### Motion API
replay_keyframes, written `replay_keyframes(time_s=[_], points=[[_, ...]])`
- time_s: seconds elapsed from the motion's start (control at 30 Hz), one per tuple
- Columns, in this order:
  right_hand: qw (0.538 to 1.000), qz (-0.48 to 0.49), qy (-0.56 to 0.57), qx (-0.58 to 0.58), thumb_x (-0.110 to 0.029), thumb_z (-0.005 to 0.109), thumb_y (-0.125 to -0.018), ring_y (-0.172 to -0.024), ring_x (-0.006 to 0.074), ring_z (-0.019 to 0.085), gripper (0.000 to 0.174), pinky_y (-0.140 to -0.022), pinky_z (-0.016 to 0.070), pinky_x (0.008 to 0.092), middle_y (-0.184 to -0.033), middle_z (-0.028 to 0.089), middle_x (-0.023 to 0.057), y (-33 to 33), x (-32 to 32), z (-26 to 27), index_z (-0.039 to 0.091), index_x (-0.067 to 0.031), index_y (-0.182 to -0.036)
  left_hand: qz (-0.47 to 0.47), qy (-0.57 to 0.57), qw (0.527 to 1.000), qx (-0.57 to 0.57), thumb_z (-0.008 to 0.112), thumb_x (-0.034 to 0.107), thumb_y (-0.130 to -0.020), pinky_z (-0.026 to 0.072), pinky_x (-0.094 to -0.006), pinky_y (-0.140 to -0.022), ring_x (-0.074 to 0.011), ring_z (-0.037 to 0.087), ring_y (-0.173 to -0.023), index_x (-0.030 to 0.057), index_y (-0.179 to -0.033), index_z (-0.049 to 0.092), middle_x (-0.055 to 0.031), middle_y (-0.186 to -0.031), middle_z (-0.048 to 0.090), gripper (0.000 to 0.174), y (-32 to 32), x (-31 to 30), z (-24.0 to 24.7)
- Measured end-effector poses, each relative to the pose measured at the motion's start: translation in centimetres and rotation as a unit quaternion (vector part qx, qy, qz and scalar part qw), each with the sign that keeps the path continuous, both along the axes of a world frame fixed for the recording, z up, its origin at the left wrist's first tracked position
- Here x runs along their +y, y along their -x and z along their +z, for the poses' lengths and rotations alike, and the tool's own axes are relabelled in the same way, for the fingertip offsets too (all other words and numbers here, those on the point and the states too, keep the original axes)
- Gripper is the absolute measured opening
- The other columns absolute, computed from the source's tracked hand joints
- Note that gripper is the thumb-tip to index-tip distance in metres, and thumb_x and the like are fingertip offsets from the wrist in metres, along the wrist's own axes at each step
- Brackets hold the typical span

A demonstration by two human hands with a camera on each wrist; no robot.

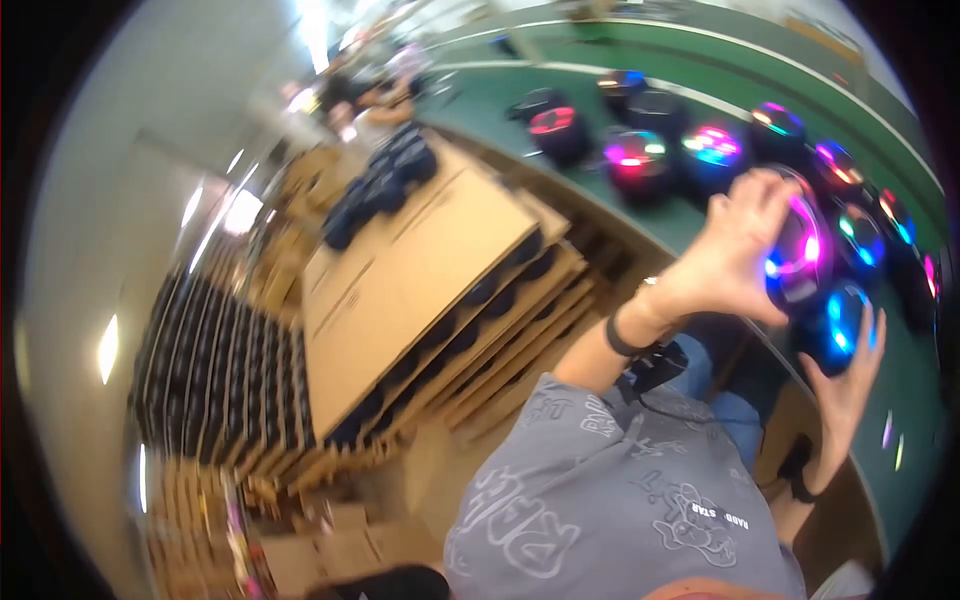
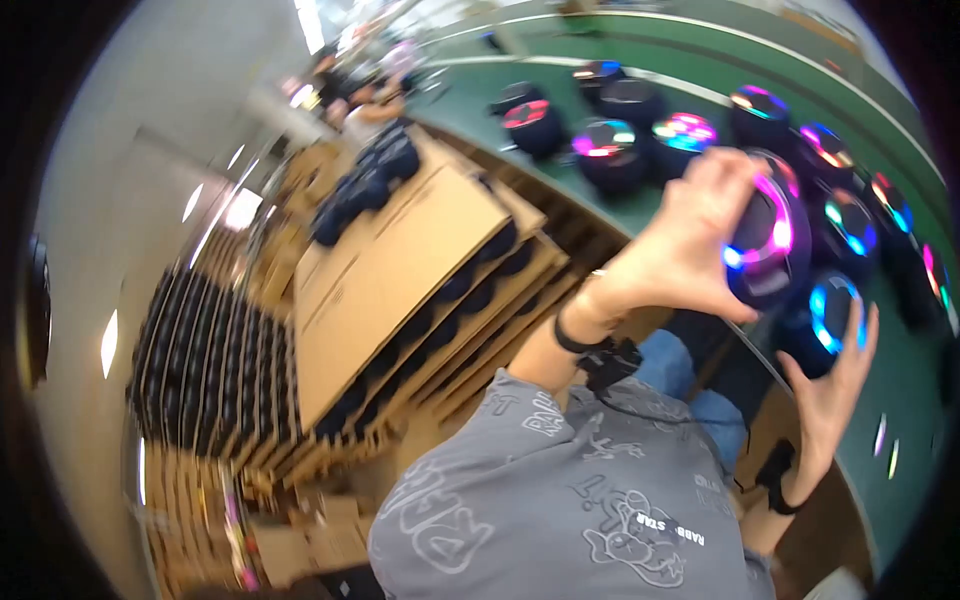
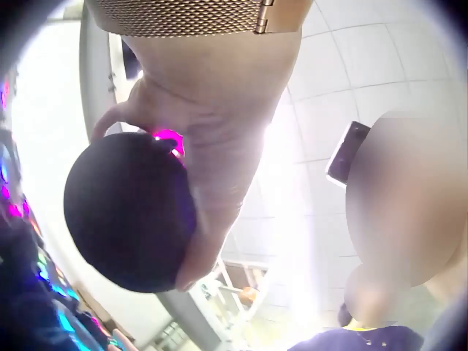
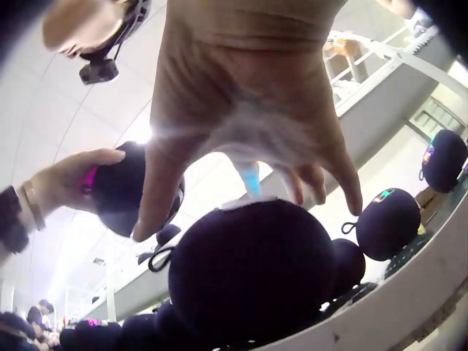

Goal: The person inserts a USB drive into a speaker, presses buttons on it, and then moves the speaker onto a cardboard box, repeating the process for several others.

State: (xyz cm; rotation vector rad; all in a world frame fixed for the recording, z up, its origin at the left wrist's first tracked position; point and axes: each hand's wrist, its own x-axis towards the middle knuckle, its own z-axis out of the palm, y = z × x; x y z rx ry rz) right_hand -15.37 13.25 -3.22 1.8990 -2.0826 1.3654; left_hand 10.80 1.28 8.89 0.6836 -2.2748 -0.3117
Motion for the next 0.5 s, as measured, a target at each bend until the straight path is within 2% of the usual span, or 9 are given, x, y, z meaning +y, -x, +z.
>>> replay_keyframes(time_s=[0.07,0.17,0.2,0.27,0.37,0.4,0.43,0.5], points=[[0.999,-0.014,0.007,0.040,-0.010,0.098,-0.066,-0.148,0.0447,0.045,0.112,-0.123,0.0387,0.0503,-0.163,0.043,0.0230,1.3,-0.8,-1.4,0.042,-0.0121,-0.164,-0.001,-0.004,0.998,-0.064,0.102,0.035,-0.042,0.0450,-0.0556,-0.103,-0.0437,0.047,-0.137,0.0023,-0.151,0.045,-0.0231,-0.142,0.048,0.127,-1.4,-1.0,-3.2],[0.997,-0.029,0.014,0.071,-0.015,0.100,-0.067,-0.145,0.0445,0.047,0.112,-0.121,0.0402,0.0503,-0.159,0.047,0.0228,2.2,-1.7,-2.2,0.043,-0.0109,-0.163,-0.108,-0.071,0.986,-0.102,0.103,0.040,-0.041,0.0444,-0.0521,-0.105,-0.0381,0.049,-0.139,0.0051,-0.151,0.050,-0.0162,-0.147,0.050,0.127,-1.4,-3.3,-6.3],[0.995,-0.070,0.019,0.071,-0.017,0.100,-0.067,-0.144,0.0440,0.048,0.110,-0.121,0.0402,0.0506,-0.158,0.048,0.0228,2.4,-2.2,-3.0,0.044,-0.0097,-0.162,-0.106,-0.076,0.987,-0.096,0.103,0.040,-0.041,0.0444,-0.0521,-0.105,-0.0381,0.049,-0.139,0.0051,-0.151,0.050,-0.0162,-0.147,0.050,0.127,-1.4,-4.3,-7.6],[0.988,-0.136,0.011,0.077,-0.019,0.101,-0.067,-0.144,0.0435,0.048,0.109,-0.121,0.0402,0.0509,-0.158,0.048,0.0228,3.3,-1.7,-3.6,0.045,-0.0084,-0.161,-0.168,-0.034,0.979,-0.108,0.102,0.041,-0.043,0.0435,-0.0517,-0.110,-0.0403,0.048,-0.140,0.0074,-0.153,0.051,-0.0179,-0.150,0.050,0.126,-0.5,-6.3,-8.9],[0.994,-0.076,0.045,0.059,-0.024,0.102,-0.067,-0.145,0.0433,0.047,0.113,-0.121,0.0403,0.0513,-0.157,0.047,0.0246,3.8,-1.0,-3.2,0.043,-0.0070,-0.161,-0.218,0.008,0.971,-0.101,0.101,0.039,-0.044,0.0407,-0.0521,-0.118,-0.0460,0.046,-0.143,0.0101,-0.156,0.051,-0.0226,-0.154,0.048,0.126,-0.6,-7.7,-8.5],[0.992,-0.082,0.057,0.076,-0.025,0.102,-0.066,-0.147,0.0434,0.045,0.115,-0.121,0.0404,0.0511,-0.158,0.046,0.0254,2.7,-0.4,-2.7,0.041,-0.0067,-0.162,-0.174,0.017,0.977,-0.121,0.101,0.038,-0.041,0.0387,-0.0532,-0.120,-0.0489,0.043,-0.144,0.0115,-0.160,0.047,-0.0248,-0.156,0.045,0.133,-0.9,-6.4,-7.2],[0.994,-0.089,0.049,0.045,-0.025,0.103,-0.065,-0.149,0.0435,0.043,0.118,-0.122,0.0396,0.0508,-0.159,0.043,0.0256,1.9,-0.1,-1.8,0.040,-0.0071,-0.163,-0.120,-0.051,0.982,-0.140,0.103,0.041,-0.041,0.0342,-0.0554,-0.124,-0.0492,0.037,-0.149,0.0088,-0.163,0.040,-0.0269,-0.159,0.041,0.141,-1.0,-5.0,-6.2],[0.994,-0.104,0.032,-0.022,-0.026,0.102,-0.064,-0.151,0.0435,0.040,0.120,-0.124,0.0378,0.0508,-0.162,0.040,0.0256,0.8,0.0,-1.2,0.038,-0.0078,-0.163,-0.061,-0.078,0.994,-0.040,0.106,0.049,-0.046,0.0307,-0.0562,-0.128,-0.0460,0.029,-0.154,-0.0012,-0.166,0.025,-0.0273,-0.164,0.032,0.154,-0.8,-3.3,-7.5]])
